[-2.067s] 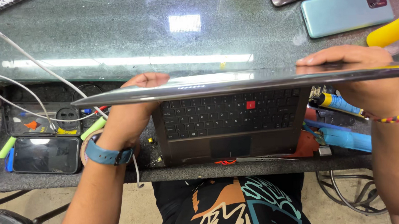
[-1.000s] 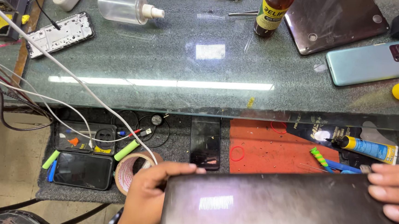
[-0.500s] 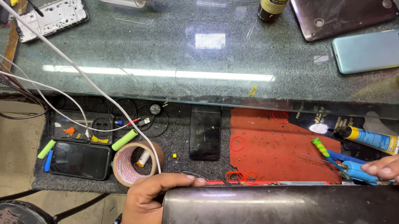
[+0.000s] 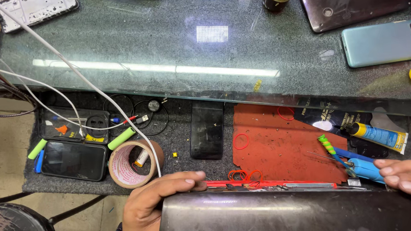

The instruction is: The person reassembles a disassembled laptop by connecting internal cables, installing the battery, and closing the casing. They then open the lid, press the power button, and repeatedly open and close the laptop to test the hinge and screen alignment.

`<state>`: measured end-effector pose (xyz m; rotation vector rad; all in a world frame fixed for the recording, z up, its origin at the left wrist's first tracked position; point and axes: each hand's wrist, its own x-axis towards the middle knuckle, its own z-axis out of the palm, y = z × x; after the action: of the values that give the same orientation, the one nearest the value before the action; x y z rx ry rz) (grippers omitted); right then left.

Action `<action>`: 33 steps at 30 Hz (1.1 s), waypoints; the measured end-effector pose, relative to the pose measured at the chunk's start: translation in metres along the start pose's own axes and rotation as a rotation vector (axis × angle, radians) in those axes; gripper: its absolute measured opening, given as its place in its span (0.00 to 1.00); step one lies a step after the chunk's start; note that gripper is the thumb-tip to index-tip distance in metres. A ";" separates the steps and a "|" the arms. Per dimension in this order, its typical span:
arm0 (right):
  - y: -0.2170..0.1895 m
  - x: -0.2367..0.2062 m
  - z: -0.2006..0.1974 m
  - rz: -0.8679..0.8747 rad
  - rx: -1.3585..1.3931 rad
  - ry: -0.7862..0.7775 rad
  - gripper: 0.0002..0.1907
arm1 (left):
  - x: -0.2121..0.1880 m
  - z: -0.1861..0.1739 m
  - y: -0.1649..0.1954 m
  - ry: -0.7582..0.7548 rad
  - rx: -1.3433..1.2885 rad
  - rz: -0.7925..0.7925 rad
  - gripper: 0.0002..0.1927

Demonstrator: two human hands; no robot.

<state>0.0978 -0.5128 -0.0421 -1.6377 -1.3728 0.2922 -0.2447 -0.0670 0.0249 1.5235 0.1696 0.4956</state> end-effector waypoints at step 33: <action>0.000 0.138 0.023 0.227 0.183 0.324 0.05 | 0.114 -0.009 -0.008 0.080 -0.118 -0.278 0.13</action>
<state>0.1294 -0.3826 -0.0036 -1.6068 -0.8936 0.2621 -0.1456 -0.0118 0.0392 1.3396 0.4017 0.3379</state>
